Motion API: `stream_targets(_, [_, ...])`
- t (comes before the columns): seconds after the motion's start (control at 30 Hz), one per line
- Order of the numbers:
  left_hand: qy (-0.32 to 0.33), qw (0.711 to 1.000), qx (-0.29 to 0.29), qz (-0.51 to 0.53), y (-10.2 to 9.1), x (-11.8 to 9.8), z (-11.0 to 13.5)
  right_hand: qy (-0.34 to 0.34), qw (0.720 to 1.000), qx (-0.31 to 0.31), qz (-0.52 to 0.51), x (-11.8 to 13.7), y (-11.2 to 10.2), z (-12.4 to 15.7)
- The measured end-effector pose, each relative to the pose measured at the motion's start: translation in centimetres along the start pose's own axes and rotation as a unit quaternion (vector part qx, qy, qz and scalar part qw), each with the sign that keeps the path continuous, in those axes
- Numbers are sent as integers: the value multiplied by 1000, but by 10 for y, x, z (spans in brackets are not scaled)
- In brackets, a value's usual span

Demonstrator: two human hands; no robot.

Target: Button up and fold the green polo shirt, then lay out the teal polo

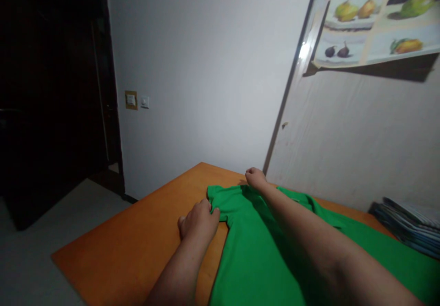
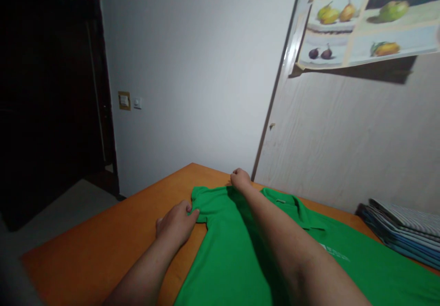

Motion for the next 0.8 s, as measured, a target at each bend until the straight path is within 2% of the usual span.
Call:
stream_targets(0.17, [-15,999,-8,49,4,5,-7,17,996,-12,83,-41,-26,27])
stream_targets(0.27, [-22,997,-14,67,4,5,-11,8,992,5,123,-53,-30,50])
stream_targets(0.4, [-38,994,-39,97,8,15,-20,-38,988,40,147,-46,-20,70])
stream_targets(0.5, [-22,990,-62,126,13,26,-26,-73,982,70,158,-43,-10,75])
stream_targets(0.57, [-17,987,-82,139,15,34,-29,-88,979,87,163,-47,-6,77])
stream_targets(0.67, [-45,981,-110,153,16,44,-38,-98,976,106,165,-57,-1,78])
stream_targets(0.73, [-56,983,-110,134,17,47,-49,-99,975,114,162,-62,2,78])
stream_targets(0.8, [-37,992,-90,81,17,49,-66,-98,976,117,158,-65,5,78])
Point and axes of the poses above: each hand's wrist, its own z-axis away from the middle knuckle, its own y-axis out of the palm, x = y × z, the point moved 3 cm from there along -z, towards the middle knuckle, and after that the axes turned 9 degrees about -x, right-handed, at the moved point
